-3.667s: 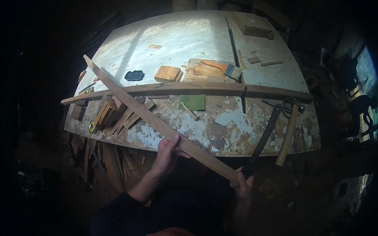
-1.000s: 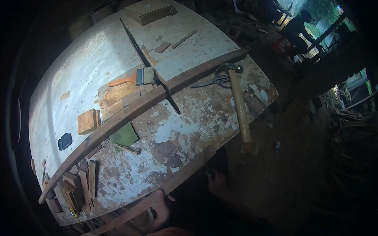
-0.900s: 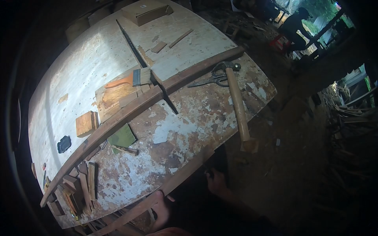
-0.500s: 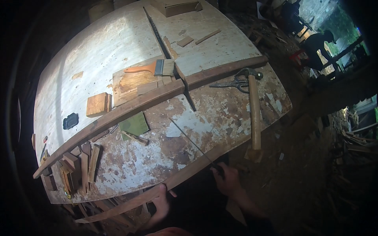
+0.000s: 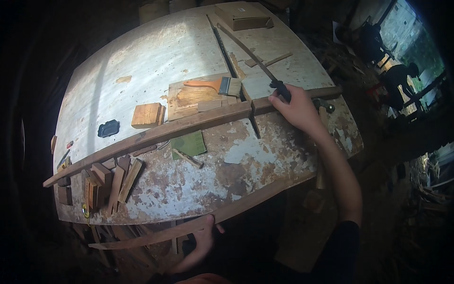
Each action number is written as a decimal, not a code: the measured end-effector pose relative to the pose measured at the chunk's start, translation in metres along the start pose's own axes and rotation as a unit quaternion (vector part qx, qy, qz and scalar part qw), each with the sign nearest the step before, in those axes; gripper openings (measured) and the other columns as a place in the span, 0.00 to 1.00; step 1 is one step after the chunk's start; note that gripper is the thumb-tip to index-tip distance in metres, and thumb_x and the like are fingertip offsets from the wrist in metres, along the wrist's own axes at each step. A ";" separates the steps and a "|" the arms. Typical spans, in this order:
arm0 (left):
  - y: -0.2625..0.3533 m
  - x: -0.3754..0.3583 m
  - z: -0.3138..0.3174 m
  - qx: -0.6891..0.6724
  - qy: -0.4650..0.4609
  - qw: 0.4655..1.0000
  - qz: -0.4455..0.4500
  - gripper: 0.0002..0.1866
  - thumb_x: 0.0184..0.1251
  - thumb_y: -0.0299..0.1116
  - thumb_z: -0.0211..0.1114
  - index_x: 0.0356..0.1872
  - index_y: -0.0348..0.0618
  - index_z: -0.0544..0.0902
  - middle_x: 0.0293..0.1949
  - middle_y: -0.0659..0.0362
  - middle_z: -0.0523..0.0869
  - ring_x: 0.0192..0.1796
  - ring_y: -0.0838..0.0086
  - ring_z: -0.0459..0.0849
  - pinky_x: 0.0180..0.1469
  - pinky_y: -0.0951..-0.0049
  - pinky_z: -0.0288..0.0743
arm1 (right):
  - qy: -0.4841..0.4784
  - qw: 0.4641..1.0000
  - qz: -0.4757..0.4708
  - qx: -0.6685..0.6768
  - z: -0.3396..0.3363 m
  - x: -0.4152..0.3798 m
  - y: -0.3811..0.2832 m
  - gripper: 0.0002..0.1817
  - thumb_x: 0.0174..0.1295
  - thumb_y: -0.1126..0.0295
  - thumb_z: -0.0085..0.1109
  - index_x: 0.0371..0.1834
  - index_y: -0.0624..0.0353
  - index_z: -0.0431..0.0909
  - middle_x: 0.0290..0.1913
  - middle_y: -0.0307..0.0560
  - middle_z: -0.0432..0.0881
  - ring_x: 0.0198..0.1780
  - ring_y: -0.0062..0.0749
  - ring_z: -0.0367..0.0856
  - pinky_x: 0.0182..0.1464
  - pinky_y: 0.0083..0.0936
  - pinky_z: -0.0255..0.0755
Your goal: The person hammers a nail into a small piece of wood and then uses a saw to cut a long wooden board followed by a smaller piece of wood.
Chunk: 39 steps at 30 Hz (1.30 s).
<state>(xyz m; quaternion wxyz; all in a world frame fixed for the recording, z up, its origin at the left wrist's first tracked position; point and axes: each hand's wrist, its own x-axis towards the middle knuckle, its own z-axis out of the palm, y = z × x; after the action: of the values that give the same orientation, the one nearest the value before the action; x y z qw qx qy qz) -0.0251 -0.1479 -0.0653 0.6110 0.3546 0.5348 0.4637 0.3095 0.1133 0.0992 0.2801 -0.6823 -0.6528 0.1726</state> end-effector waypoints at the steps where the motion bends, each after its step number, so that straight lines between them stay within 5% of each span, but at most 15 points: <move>1: 0.001 0.001 0.001 0.000 0.004 1.000 0.009 0.14 0.89 0.35 0.61 0.46 0.32 0.87 0.26 0.54 0.90 0.33 0.71 0.90 0.43 0.71 0.83 | -0.016 1.000 -0.009 -0.020 0.005 0.015 -0.005 0.20 0.66 0.57 0.76 0.47 0.66 0.87 0.32 0.50 0.88 0.36 0.32 0.86 0.43 0.33 0.78; 6: -0.002 0.000 0.001 0.019 0.001 1.000 0.004 0.15 0.89 0.36 0.61 0.44 0.32 0.87 0.25 0.55 0.90 0.33 0.72 0.90 0.43 0.71 0.83 | -0.111 0.992 -0.048 -0.047 0.062 0.078 -0.034 0.25 0.59 0.54 0.79 0.51 0.64 0.89 0.42 0.58 0.93 0.45 0.47 0.92 0.52 0.39 0.83; 7: -0.003 0.001 -0.001 0.025 -0.002 1.000 0.000 0.15 0.89 0.36 0.62 0.44 0.32 0.87 0.25 0.55 0.90 0.33 0.72 0.90 0.43 0.71 0.83 | -0.094 0.989 -0.108 -0.048 0.078 0.084 -0.037 0.29 0.60 0.52 0.81 0.56 0.64 0.89 0.39 0.54 0.91 0.41 0.38 0.89 0.48 0.35 0.80; 11: 0.000 0.001 0.000 0.021 -0.002 1.000 0.001 0.15 0.88 0.36 0.62 0.44 0.32 0.87 0.25 0.55 0.90 0.33 0.72 0.90 0.43 0.71 0.83 | -0.198 0.963 -0.140 -0.120 0.105 0.109 -0.059 0.35 0.55 0.48 0.87 0.57 0.63 0.89 0.46 0.58 0.92 0.49 0.49 0.92 0.54 0.39 0.83; 24: -0.001 0.003 0.000 0.012 -0.009 1.000 0.012 0.14 0.88 0.35 0.63 0.45 0.33 0.87 0.26 0.56 0.90 0.34 0.72 0.90 0.45 0.71 0.83 | -0.375 0.902 -0.130 -0.171 0.113 0.146 -0.064 0.27 0.52 0.52 0.88 0.40 0.63 0.86 0.37 0.46 0.91 0.39 0.35 0.88 0.45 0.34 0.80; 32: -0.004 0.003 -0.002 -0.010 -0.014 1.000 0.013 0.13 0.88 0.35 0.63 0.46 0.33 0.86 0.27 0.56 0.90 0.34 0.73 0.90 0.45 0.71 0.83 | -0.322 0.931 -0.135 -0.105 0.077 0.138 -0.059 0.27 0.52 0.50 0.88 0.36 0.61 0.85 0.31 0.40 0.87 0.35 0.28 0.83 0.40 0.30 0.75; 39: -0.002 0.003 -0.004 0.032 -0.022 0.999 0.031 0.12 0.87 0.34 0.63 0.47 0.33 0.86 0.27 0.56 0.90 0.35 0.73 0.89 0.46 0.71 0.82 | -0.277 0.947 -0.147 -0.072 0.023 0.045 -0.097 0.24 0.56 0.55 0.86 0.40 0.64 0.86 0.30 0.43 0.85 0.33 0.28 0.81 0.39 0.30 0.74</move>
<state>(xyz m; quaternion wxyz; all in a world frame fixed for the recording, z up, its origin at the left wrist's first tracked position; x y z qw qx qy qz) -0.0285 -0.1457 -0.0689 0.5960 0.4003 0.5251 0.4569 0.2224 0.1602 0.1458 0.0604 -0.5223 -0.8085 0.2644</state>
